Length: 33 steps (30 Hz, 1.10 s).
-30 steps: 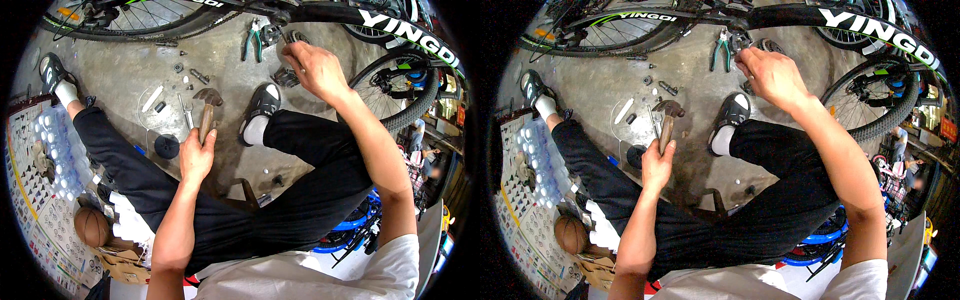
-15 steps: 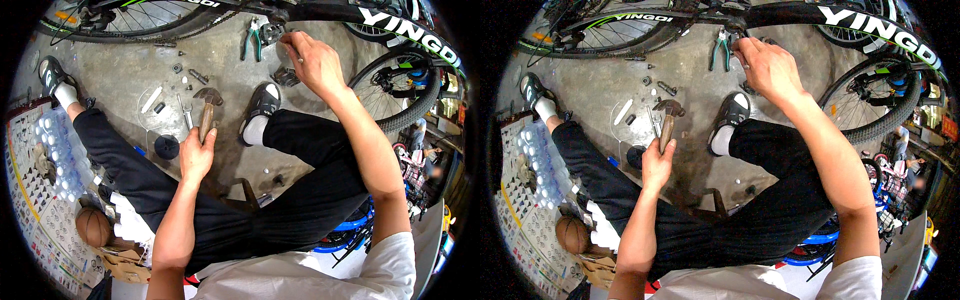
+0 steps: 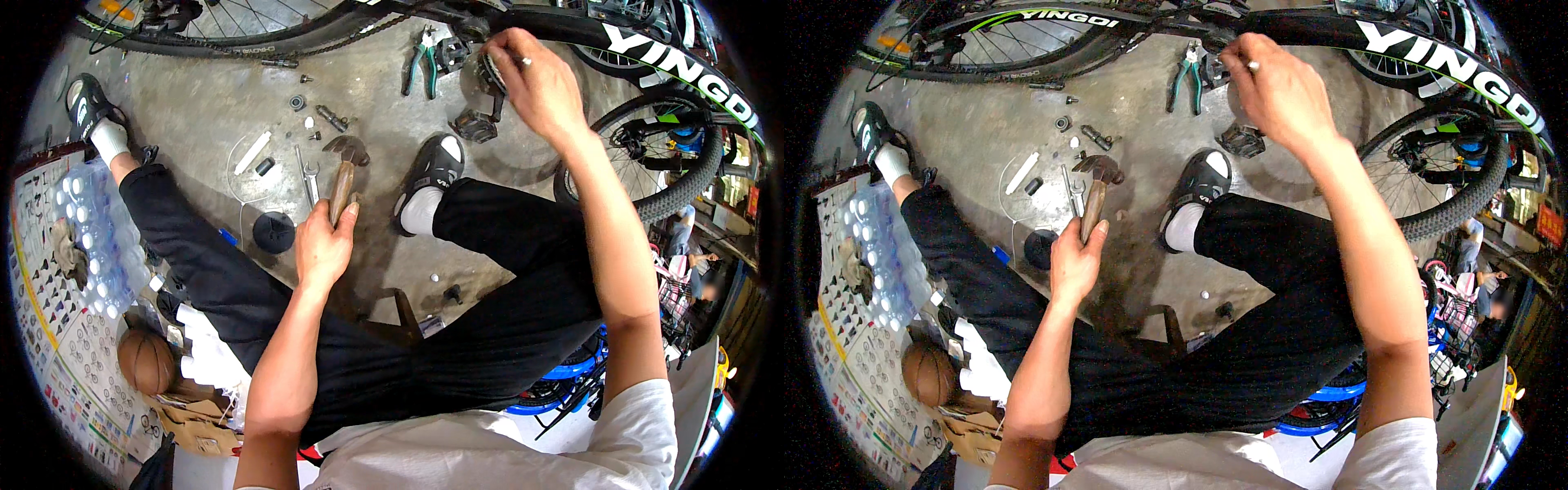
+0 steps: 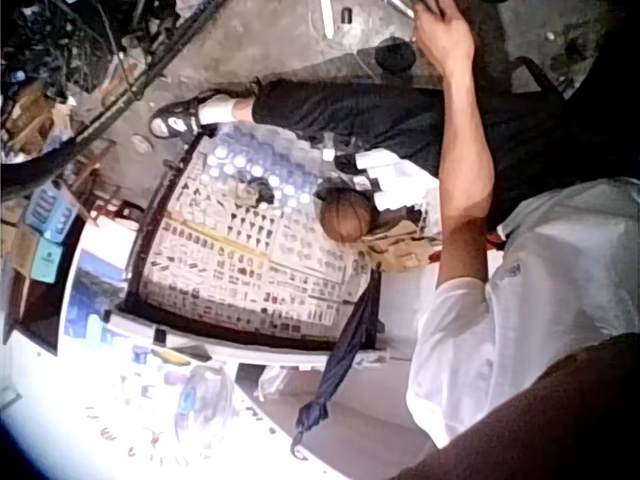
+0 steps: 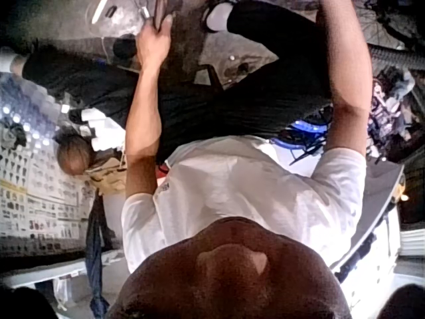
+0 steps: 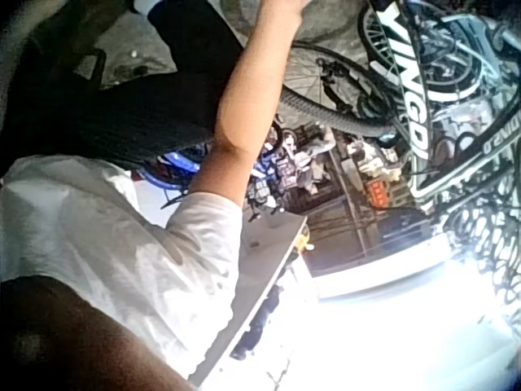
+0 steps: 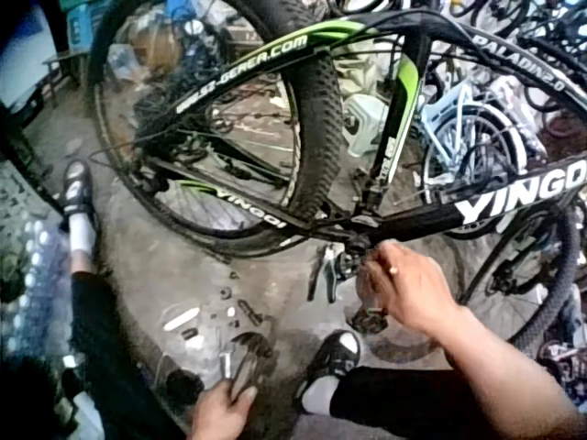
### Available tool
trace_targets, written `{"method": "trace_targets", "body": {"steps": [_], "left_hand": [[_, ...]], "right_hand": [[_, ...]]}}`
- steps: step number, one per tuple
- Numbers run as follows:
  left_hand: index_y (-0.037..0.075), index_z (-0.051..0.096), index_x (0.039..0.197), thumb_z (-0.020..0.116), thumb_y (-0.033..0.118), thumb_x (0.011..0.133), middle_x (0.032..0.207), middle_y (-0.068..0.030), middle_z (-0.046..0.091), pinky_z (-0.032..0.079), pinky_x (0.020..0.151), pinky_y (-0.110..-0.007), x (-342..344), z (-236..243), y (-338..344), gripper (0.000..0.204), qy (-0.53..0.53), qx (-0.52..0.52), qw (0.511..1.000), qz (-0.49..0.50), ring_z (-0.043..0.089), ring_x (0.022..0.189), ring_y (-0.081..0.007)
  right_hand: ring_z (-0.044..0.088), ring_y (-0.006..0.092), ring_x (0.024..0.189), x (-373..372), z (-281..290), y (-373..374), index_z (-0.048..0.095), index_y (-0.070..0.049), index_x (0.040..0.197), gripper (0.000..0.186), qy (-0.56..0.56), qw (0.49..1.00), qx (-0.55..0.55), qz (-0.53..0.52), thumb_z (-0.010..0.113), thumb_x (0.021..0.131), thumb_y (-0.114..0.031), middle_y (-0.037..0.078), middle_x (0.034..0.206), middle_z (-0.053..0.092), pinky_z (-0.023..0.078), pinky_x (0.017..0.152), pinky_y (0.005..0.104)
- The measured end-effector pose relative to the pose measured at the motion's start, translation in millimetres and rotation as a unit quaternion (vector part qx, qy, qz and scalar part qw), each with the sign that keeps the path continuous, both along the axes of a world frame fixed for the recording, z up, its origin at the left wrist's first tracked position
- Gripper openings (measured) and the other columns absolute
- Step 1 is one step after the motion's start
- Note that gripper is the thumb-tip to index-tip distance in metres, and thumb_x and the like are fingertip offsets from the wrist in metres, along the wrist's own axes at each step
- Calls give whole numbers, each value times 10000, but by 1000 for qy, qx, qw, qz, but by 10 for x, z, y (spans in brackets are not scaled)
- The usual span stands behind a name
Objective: The person repairs the bottom bracket of a bicycle by inserting a metal pin and using a hammer to tap it into place.
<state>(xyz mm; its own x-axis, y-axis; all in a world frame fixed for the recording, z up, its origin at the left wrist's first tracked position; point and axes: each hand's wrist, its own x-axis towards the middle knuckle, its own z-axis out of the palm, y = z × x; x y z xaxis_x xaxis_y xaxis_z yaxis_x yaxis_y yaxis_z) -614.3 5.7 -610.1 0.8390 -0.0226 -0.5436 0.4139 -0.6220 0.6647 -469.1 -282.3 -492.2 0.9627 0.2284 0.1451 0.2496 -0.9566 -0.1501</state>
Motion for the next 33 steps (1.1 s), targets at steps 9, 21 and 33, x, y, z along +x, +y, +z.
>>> {"method": "trace_targets", "body": {"steps": [9, 21, 33], "left_hand": [[-24, 579, 920, 638, 426, 930, 790, -288, 650, 477, 716, -535, 2, -15, 68, 454, 39, 12, 999, 6, 636, 845, -499], [-37, 581, 917, 642, 420, 924, 828, -303, 649, 474, 743, -533, -27, -67, 31, 461, 37, 17, 999, 3, 625, 873, -509], [-13, 581, 895, 665, 389, 929, 640, -237, 589, 471, 596, -451, 154, 678, -51, 412, -123, 4, 992, 12, 613, 627, -441]], "right_hand": [[651, 389, 703, 286, 118, -57, 557, 1, 959, 161, 26, 992, 120, 22, 608, 921, -147, 198, 736, 645, 494, 625, 445], [600, 254, 642, 222, 18, -149, 518, 3, 910, 173, 65, 974, 208, -64, 575, 972, -148, 153, 707, 613, 470, 613, 378], [629, 447, 845, 319, -106, -284, 541, -11, 951, 186, -32, 993, 97, 55, 587, 936, -191, 242, 841, 652, 488, 757, 511]]}}
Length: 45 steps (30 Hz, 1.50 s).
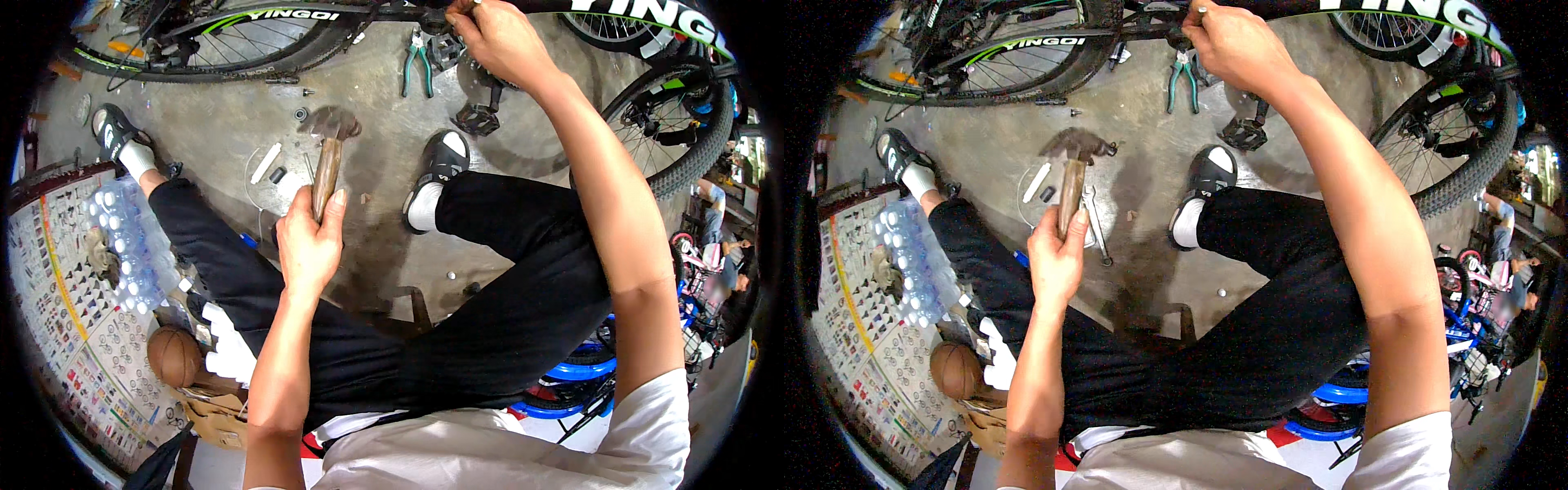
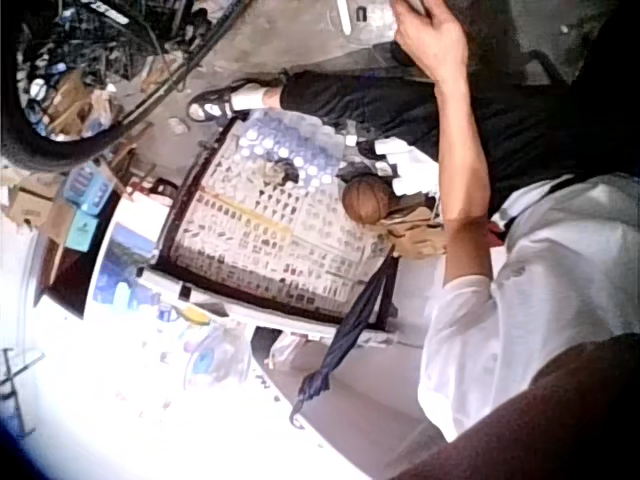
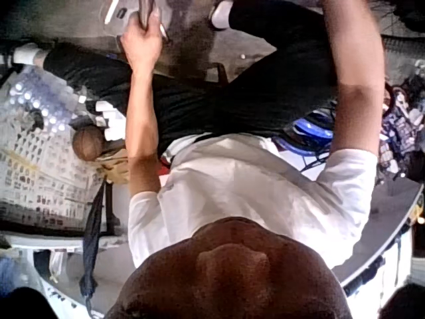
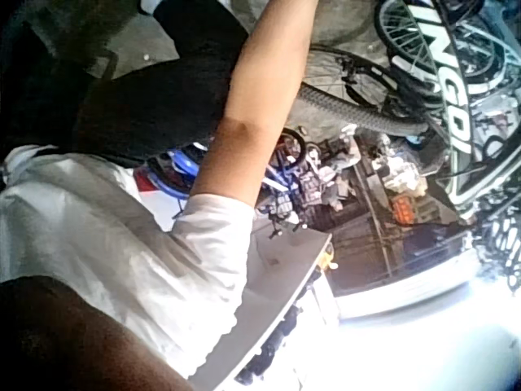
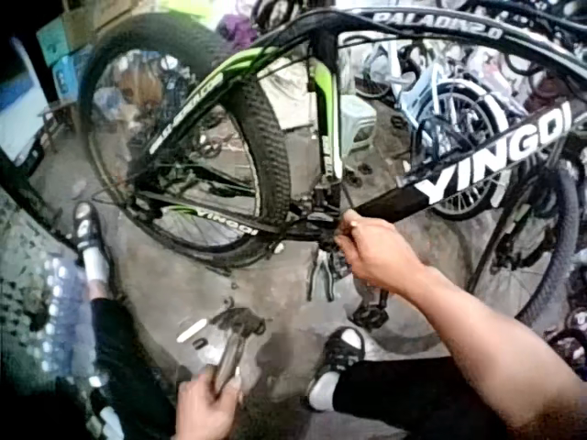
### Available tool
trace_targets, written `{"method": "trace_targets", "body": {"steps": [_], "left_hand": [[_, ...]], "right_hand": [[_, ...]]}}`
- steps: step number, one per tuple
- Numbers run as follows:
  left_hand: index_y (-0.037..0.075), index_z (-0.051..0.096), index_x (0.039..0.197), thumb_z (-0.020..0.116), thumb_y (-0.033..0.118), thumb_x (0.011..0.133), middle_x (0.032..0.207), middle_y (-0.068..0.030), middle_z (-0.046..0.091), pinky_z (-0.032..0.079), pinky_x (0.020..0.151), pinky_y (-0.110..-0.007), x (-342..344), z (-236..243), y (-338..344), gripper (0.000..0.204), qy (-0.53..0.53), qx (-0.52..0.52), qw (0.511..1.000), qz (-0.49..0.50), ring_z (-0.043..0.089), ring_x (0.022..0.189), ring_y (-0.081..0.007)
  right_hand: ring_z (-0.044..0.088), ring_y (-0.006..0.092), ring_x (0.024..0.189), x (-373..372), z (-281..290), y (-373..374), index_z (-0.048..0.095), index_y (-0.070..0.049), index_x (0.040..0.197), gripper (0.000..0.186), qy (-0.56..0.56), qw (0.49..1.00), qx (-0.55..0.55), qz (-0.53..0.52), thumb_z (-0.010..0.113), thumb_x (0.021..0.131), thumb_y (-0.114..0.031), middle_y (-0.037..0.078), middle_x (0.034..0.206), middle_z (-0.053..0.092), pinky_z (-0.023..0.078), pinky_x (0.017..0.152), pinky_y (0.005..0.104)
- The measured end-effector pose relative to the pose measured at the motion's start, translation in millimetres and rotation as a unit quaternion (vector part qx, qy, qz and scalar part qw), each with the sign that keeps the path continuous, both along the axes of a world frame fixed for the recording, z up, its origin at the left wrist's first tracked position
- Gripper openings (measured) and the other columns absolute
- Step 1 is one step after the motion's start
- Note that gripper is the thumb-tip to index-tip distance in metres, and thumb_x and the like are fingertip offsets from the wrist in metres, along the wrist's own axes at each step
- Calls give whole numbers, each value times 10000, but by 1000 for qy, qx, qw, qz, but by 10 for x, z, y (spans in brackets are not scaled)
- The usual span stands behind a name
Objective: The person repairs the bottom bracket of a bicycle by inserting a metal pin and using a hammer to tap it into place.
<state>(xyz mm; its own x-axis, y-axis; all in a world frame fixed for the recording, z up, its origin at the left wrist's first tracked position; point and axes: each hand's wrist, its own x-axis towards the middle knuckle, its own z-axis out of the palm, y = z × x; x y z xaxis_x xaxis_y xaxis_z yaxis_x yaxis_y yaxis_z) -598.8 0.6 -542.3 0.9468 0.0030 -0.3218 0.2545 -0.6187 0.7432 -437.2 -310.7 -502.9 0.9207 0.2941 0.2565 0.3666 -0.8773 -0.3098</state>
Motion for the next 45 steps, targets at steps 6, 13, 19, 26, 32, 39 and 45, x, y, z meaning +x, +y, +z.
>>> {"method": "trace_targets", "body": {"steps": [6, 13, 19, 26, 32, 39, 45], "left_hand": [[-34, 610, 922, 693, 352, 933, 634, -107, 559, 451, 576, -341, 452, 809, -228, 395, -106, -61, 992, -22, 496, 595, -140], [-14, 626, 910, 683, 366, 948, 592, -25, 507, 418, 542, -293, 790, 1357, -645, 386, -229, -175, 956, -60, 454, 588, -94], [-15, 639, 883, 673, 394, 934, 629, -148, 620, 484, 583, -383, 964, 1291, -853, 414, -228, -47, 963, -139, 646, 596, -266], [-11, 638, 893, 661, 410, 930, 672, -190, 640, 496, 619, -444, 1094, 1109, -860, 423, -232, 53, 950, -200, 665, 680, -394], [-8, 651, 923, 656, 432, 929, 658, -176, 635, 493, 616, -426, 1026, 1209, -911, 440, -269, 26, 946, -177, 666, 655, -332], [-9, 606, 898, 651, 381, 948, 655, -198, 614, 487, 601, -435, 1031, 992, -874, 395, -326, 13, 924, -200, 631, 622, -352], [-31, 618, 884, 646, 437, 949, 644, -167, 616, 484, 600, -404, 1053, 1121, -835, 473, -248, 20, 959, -134, 616, 592, -279]], "right_hand": [[626, 437, 886, 48, -6, -92, 546, -10, 961, 190, 22, 1000, 18, -1, 583, 929, -193, 237, 873, 647, 484, 796, 511], [633, 428, 897, 73, 37, -122, 549, -6, 968, 205, 38, 999, -17, 13, 573, 933, -206, 241, 875, 640, 493, 804, 503], [640, 430, 859, 71, 14, -169, 548, 2, 981, 210, 62, 997, -17, 42, 590, 921, -195, 248, 837, 640, 497, 757, 501], [639, 423, 806, 125, -170, -263, 573, 13, 903, 198, -5, 996, 17, 87, 600, 886, -182, 238, 815, 635, 507, 734, 483], [629, 430, 802, 147, -209, -322, 559, 4, 920, 193, -57, 988, 10, 144, 603, 884, -180, 227, 799, 619, 505, 723, 482], [632, 423, 811, 149, -220, -324, 543, -7, 937, 184, -72, 985, 25, 153, 604, 875, -169, 212, 804, 620, 507, 724, 478], [644, 423, 812, 48, -102, -269, 543, -1, 972, 207, -25, 995, 3, 96, 609, 859, -161, 229, 812, 637, 512, 740, 489]]}}
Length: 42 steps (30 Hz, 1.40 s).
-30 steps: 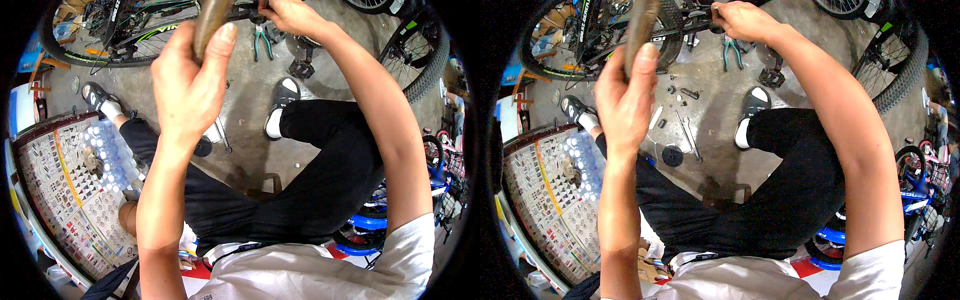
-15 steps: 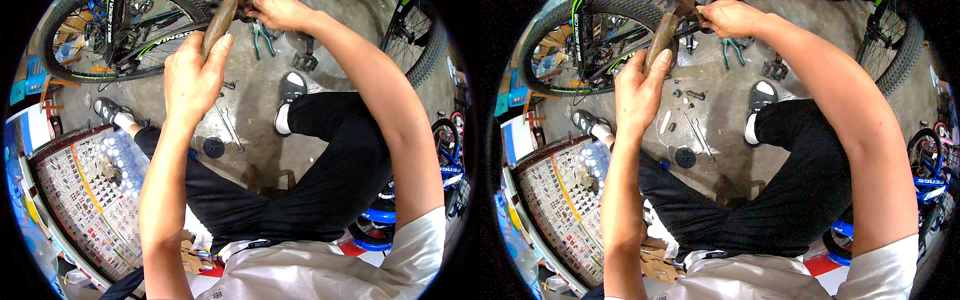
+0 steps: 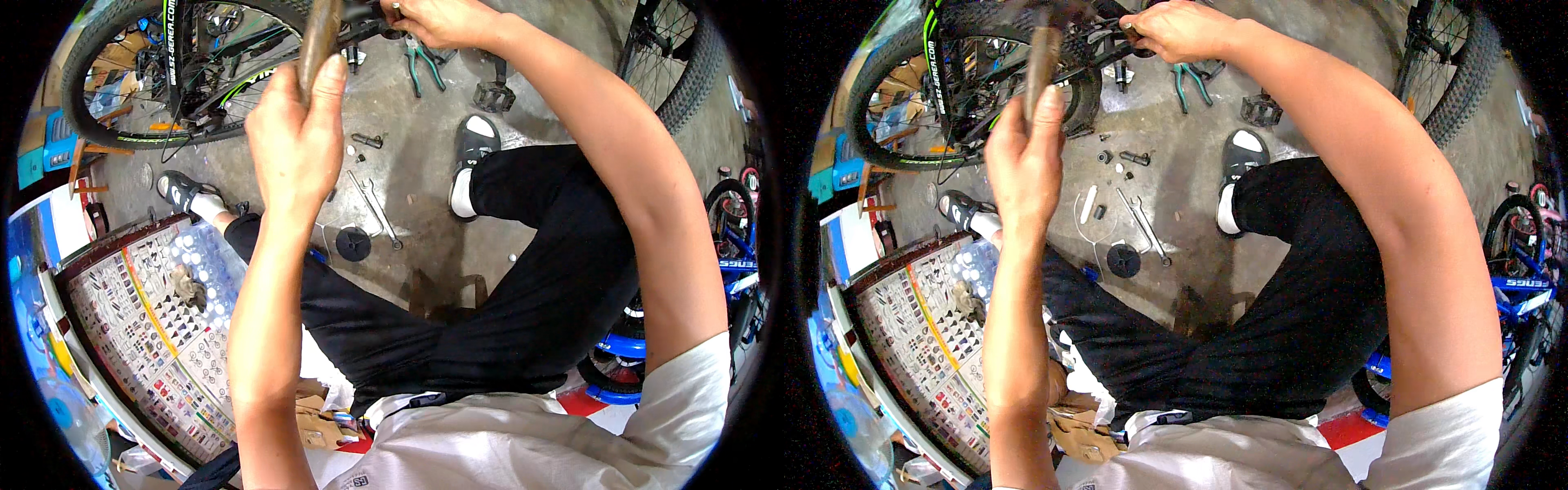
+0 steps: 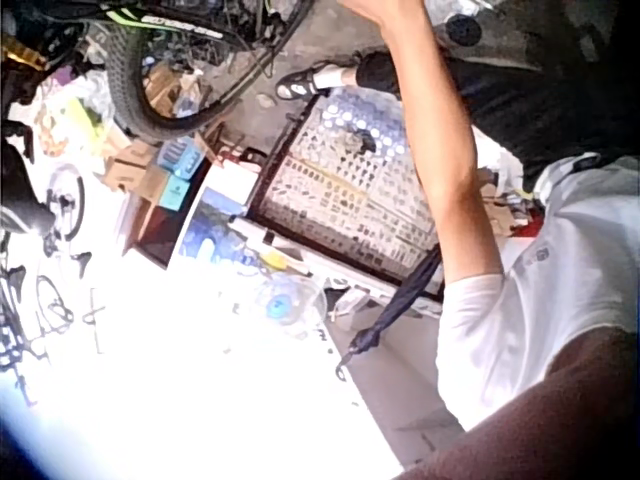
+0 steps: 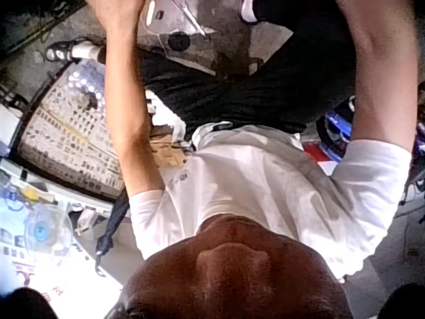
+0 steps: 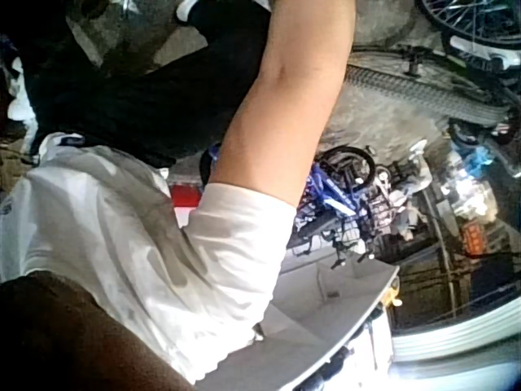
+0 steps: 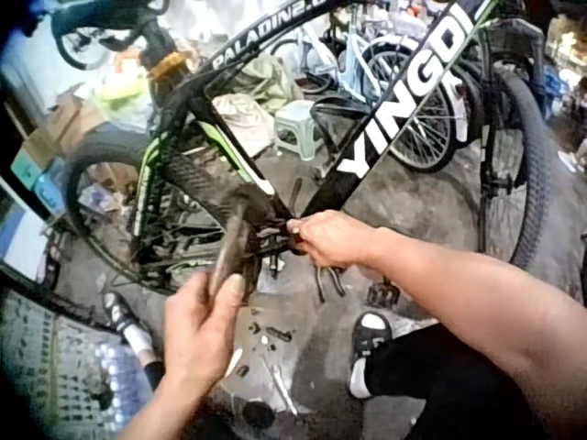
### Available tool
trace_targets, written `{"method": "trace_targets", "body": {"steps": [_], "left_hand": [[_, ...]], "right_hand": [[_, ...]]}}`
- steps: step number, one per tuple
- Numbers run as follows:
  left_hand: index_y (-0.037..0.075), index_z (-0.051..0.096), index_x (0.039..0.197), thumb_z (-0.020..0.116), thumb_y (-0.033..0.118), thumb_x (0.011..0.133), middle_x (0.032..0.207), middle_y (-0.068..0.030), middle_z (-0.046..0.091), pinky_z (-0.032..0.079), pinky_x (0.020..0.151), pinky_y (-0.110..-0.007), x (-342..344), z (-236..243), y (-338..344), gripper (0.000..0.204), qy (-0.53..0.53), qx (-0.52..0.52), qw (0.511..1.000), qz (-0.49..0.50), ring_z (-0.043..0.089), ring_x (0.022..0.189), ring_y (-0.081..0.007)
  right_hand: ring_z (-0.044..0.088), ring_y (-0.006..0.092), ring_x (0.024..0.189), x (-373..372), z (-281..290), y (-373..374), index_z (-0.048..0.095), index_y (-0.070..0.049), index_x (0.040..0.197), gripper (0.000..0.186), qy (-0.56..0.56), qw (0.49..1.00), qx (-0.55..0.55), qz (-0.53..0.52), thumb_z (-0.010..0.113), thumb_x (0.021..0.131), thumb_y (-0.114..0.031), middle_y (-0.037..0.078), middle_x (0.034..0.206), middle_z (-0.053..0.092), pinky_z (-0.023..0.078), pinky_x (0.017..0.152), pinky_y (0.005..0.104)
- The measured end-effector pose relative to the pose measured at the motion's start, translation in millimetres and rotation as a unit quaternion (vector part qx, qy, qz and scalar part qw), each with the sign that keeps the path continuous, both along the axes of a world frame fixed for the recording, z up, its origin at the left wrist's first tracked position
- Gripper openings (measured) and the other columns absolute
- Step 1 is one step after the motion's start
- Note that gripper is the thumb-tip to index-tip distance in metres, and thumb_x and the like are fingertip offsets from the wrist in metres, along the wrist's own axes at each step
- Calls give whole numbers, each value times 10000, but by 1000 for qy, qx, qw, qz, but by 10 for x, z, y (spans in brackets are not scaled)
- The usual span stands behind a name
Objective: The person repairs the bottom bracket of a bicycle by inserting a metal pin and using a hammer to tap it into place.
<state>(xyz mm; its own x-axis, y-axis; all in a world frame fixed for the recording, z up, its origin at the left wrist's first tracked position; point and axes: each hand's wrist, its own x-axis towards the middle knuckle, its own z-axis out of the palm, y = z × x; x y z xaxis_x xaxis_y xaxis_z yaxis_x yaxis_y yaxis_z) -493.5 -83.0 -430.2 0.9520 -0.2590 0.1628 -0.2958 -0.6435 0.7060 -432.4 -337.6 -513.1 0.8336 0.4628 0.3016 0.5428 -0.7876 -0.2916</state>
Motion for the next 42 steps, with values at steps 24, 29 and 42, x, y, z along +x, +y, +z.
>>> {"method": "trace_targets", "body": {"steps": [24, 29, 42], "left_hand": [[-12, 608, 900, 633, 404, 941, 666, -258, 629, 496, 645, -520, 114, -75, 38, 419, -21, 267, 961, -73, 657, 709, -464], [-1, 604, 903, 636, 410, 952, 676, -232, 624, 483, 609, -473, -38, 83, 128, 416, -19, 127, 992, -8, 650, 656, -424], [-24, 625, 902, 686, 360, 932, 639, -162, 596, 468, 572, -385, 17, 416, -194, 390, -66, 21, 995, -69, 586, 561, -265]], "right_hand": [[649, 382, 941, 10, -172, -55, 559, -47, 1018, 158, 34, 998, 31, -30, 612, 921, -159, 166, 913, 676, 504, 791, 480], [650, 384, 939, -4, -69, -75, 552, -36, 1004, 158, 57, 994, 87, -27, 600, 933, -169, 172, 919, 675, 505, 792, 481], [648, 385, 862, 0, -211, -59, 540, -56, 975, 132, 36, 992, 103, -62, 599, 938, -168, 167, 844, 659, 495, 725, 492]]}}
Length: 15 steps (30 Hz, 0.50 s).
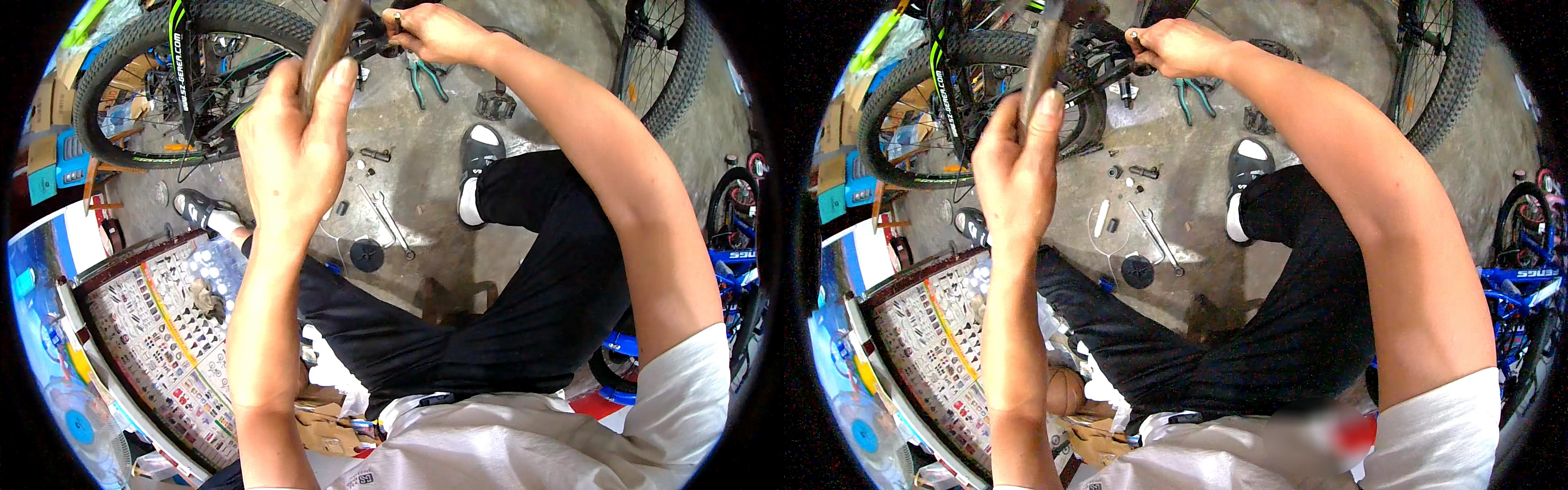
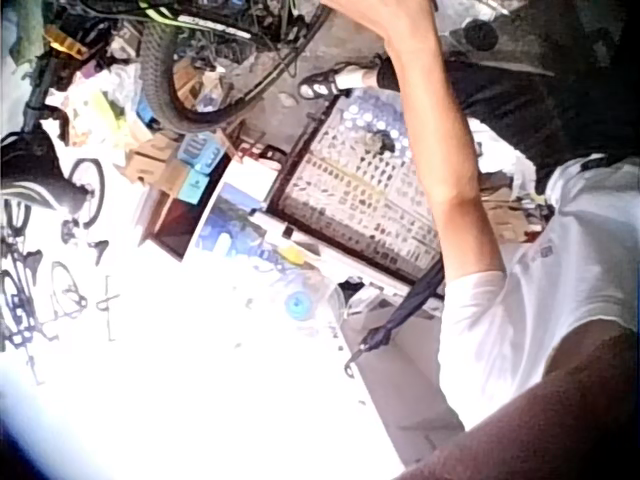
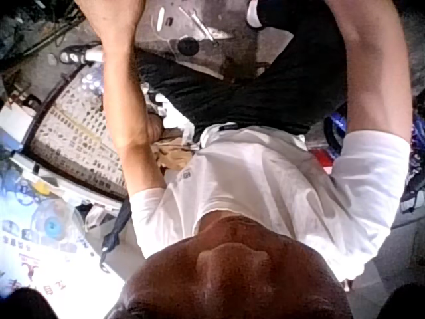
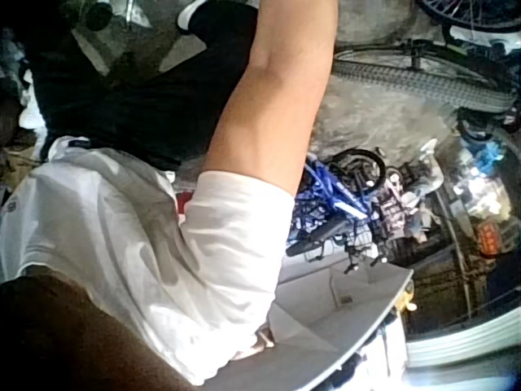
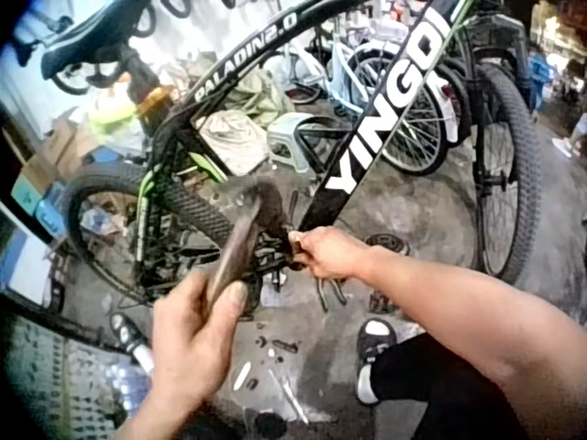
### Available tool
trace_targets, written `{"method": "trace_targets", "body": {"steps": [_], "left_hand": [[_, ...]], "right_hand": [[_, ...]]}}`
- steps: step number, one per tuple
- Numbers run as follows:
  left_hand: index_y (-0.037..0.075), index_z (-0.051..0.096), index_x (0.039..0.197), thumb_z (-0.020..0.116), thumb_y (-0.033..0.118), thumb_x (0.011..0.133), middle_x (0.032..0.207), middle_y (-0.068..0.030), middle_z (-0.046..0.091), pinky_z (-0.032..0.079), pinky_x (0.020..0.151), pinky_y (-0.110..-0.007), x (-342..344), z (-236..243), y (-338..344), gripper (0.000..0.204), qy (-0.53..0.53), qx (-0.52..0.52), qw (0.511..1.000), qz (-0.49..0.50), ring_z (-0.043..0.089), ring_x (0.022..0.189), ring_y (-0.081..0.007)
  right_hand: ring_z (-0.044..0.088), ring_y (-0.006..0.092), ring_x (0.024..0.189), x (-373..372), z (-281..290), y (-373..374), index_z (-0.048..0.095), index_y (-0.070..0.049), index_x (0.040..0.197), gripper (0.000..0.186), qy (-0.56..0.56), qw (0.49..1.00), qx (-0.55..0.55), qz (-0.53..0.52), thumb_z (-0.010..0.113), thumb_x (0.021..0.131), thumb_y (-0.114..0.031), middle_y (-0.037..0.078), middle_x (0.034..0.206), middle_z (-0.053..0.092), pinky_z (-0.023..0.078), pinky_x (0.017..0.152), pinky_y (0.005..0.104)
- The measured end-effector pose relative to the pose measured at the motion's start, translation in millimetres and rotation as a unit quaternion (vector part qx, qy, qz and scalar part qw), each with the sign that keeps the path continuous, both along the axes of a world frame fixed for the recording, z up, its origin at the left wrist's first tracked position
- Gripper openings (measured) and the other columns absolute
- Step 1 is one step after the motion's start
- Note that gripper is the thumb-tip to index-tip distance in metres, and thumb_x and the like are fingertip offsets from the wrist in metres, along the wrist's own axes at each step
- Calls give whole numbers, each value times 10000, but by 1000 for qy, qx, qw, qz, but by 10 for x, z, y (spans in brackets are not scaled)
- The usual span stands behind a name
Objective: The person repairs the bottom bracket of a bicycle by inserting a metal pin and using a hammer to tap it into place.
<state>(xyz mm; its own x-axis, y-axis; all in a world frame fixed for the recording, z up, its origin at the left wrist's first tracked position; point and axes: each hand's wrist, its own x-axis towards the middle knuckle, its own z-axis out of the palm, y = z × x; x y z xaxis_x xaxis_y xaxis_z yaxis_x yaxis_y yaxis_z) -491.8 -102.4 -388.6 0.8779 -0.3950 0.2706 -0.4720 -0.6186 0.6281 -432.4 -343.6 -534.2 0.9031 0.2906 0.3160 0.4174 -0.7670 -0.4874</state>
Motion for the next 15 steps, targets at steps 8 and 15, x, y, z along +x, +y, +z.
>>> {"method": "trace_targets", "body": {"steps": [8, 15], "left_hand": [[-10, 585, 887, 646, 397, 945, 669, -242, 629, 492, 603, -507, 170, -231, -69, 416, -4, 137, 990, -36, 646, 685, -467], [-8, 643, 951, 671, 355, 945, 689, -194, 638, 500, 587, -399, 110, 169, -223, 364, -28, 31, 999, -19, 647, 599, -318]], "right_hand": [[653, 387, 885, -60, -22, 81, 532, -46, 1008, 165, 26, 998, 18, -47, 622, 926, -158, 160, 881, 682, 506, 758, 481], [654, 393, 883, -35, -128, 58, 562, -62, 1016, 155, 35, 994, 86, -55, 621, 928, -176, 167, 847, 673, 496, 754, 503]]}}
